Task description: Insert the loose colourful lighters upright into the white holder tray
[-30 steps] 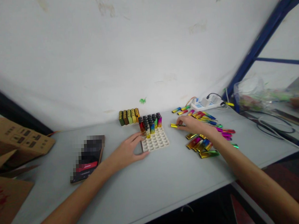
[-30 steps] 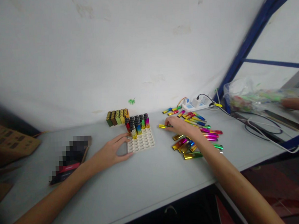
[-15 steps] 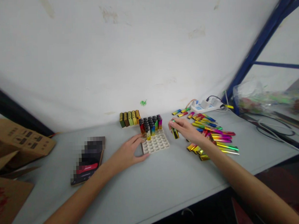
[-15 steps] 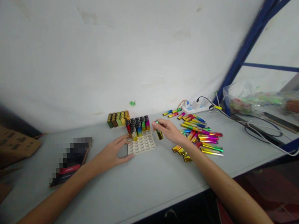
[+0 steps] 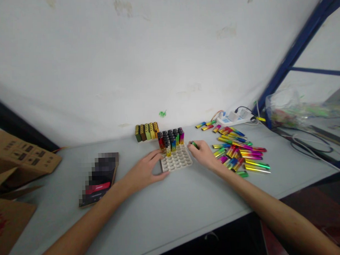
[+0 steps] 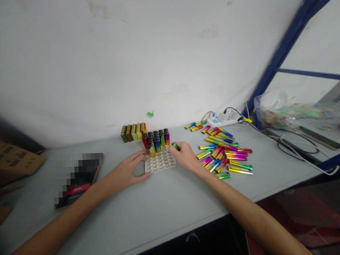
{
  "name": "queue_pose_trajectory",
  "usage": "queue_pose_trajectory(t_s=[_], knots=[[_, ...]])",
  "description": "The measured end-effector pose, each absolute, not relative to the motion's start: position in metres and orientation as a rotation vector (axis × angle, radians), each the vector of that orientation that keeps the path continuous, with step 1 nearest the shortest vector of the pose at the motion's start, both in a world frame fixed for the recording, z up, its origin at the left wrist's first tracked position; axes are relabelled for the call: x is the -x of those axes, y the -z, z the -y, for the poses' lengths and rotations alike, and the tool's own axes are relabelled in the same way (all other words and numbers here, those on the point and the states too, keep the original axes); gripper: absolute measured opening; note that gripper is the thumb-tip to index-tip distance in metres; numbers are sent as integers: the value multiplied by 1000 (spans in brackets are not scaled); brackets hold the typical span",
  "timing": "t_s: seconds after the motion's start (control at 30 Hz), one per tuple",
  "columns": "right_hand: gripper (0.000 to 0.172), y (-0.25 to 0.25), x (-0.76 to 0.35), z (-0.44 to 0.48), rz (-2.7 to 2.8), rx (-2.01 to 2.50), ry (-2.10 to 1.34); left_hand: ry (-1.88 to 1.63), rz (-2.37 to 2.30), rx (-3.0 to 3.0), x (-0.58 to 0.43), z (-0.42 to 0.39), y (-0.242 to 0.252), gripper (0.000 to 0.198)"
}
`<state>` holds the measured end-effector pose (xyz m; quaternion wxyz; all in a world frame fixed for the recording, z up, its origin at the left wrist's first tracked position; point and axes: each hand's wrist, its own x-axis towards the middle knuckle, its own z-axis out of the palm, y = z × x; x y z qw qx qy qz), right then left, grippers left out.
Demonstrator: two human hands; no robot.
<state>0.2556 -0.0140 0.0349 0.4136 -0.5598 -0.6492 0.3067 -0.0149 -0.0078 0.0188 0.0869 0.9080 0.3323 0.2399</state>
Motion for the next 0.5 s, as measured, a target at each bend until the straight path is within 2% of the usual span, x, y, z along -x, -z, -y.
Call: queue_pose_trajectory(t_s=[0.3, 0.5], knots=[[33, -30, -259, 13, 1677, 1431, -770, -694, -995, -2721, 15, 7, -17, 38], [37, -41, -267, 17, 1789, 1201, -792, -719, -983, -2703, 15, 7, -18, 38]])
